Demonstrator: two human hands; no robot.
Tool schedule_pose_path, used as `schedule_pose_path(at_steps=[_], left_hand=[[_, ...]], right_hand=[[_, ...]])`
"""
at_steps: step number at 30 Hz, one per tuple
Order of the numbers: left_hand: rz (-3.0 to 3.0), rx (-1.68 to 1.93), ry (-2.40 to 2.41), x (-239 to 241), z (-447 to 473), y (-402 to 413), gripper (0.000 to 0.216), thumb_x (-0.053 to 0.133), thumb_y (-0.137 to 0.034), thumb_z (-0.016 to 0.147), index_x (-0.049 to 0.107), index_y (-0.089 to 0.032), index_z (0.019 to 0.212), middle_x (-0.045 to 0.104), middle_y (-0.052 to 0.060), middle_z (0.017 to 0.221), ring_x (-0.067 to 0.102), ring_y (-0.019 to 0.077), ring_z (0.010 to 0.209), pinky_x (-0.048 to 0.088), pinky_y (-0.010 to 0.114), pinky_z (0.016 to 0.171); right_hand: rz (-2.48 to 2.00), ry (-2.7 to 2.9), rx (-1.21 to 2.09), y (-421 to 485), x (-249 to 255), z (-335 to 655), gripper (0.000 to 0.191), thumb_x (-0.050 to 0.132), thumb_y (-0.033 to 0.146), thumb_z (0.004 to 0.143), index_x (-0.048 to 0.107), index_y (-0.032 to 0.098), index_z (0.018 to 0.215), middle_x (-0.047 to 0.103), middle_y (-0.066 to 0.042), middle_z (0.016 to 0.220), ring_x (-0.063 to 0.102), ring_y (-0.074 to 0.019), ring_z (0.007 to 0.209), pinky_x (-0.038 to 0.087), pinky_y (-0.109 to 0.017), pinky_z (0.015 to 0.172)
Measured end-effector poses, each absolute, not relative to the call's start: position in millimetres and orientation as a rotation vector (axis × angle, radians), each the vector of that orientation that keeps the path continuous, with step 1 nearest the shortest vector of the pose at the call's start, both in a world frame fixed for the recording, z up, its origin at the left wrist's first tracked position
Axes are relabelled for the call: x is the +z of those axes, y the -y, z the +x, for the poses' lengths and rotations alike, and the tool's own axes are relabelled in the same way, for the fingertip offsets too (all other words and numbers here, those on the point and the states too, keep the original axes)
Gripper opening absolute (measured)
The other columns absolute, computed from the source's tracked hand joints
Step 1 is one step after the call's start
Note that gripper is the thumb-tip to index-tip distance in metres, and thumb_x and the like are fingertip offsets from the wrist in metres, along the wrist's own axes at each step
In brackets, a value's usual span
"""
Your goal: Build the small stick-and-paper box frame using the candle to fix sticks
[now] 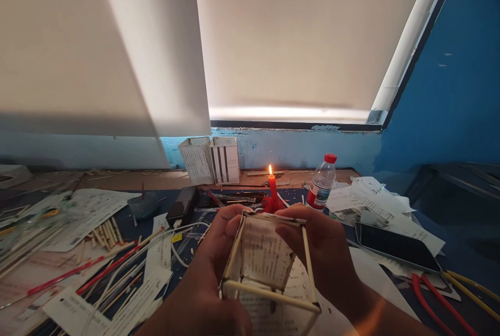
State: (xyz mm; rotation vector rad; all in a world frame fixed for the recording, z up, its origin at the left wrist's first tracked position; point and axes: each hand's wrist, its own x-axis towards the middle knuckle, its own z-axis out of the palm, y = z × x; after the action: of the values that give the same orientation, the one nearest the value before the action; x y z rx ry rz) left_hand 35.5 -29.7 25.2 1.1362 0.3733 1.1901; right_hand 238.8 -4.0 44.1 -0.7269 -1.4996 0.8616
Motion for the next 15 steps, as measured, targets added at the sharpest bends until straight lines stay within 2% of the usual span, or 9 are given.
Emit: schedule_pose_path(at_steps=[3,8,11,15], left_hand=[[1.124,1.183,-0.384,25.1,35.0,30.5,0.108,0.106,-0.039,0.047,0.048,-0.039,0.139,0.066,0.006,0.132,0.07,0.0305,0.114,0.057,0.027,0.085],[1.129,1.184,-0.379,25.6,34.9,30.9,0.107,0.106,-0.039,0.047,0.05,-0.038,0.138,0.068,0.004,0.122,0.071,0.0254,0.102,0.057,0.028,0.085],[1.144,1.167,-0.37,28.3,35.9,31.0,0.102,0.105,-0.041,0.05,0.051,-0.037,0.137,0.068,0.005,0.122,0.071,0.028,0.103,0.058,0.03,0.083],[1.152,1.156,-0.368,29.7,37.4,31.4,0.103,0.104,-0.043,0.05,0.05,-0.037,0.137,0.065,0.008,0.13,0.071,0.0328,0.108,0.059,0.032,0.082]], right_hand=[[-0.74,1.514,0.934,2.8,44.0,238.7,0.02,0.085,0.034,0.087,0.08,0.031,0.107,0.08,-0.002,0.1,0.074,-0.0196,0.087,0.06,-0.031,0.075],[-0.732,1.494,0.992,2.7,46.4,233.7,0.009,0.084,0.035,0.088,0.083,0.029,0.095,0.076,-0.001,0.084,0.069,-0.015,0.074,0.056,-0.027,0.067],[-0.711,1.474,1.002,2.6,46.2,231.3,0.007,0.084,0.034,0.088,0.084,0.03,0.094,0.075,0.0,0.084,0.068,-0.0143,0.074,0.055,-0.027,0.068],[-0.673,1.48,1.067,1.7,44.7,229.4,0.014,0.085,0.034,0.088,0.084,0.031,0.102,0.077,-0.002,0.094,0.072,-0.0175,0.083,0.058,-0.03,0.073]])
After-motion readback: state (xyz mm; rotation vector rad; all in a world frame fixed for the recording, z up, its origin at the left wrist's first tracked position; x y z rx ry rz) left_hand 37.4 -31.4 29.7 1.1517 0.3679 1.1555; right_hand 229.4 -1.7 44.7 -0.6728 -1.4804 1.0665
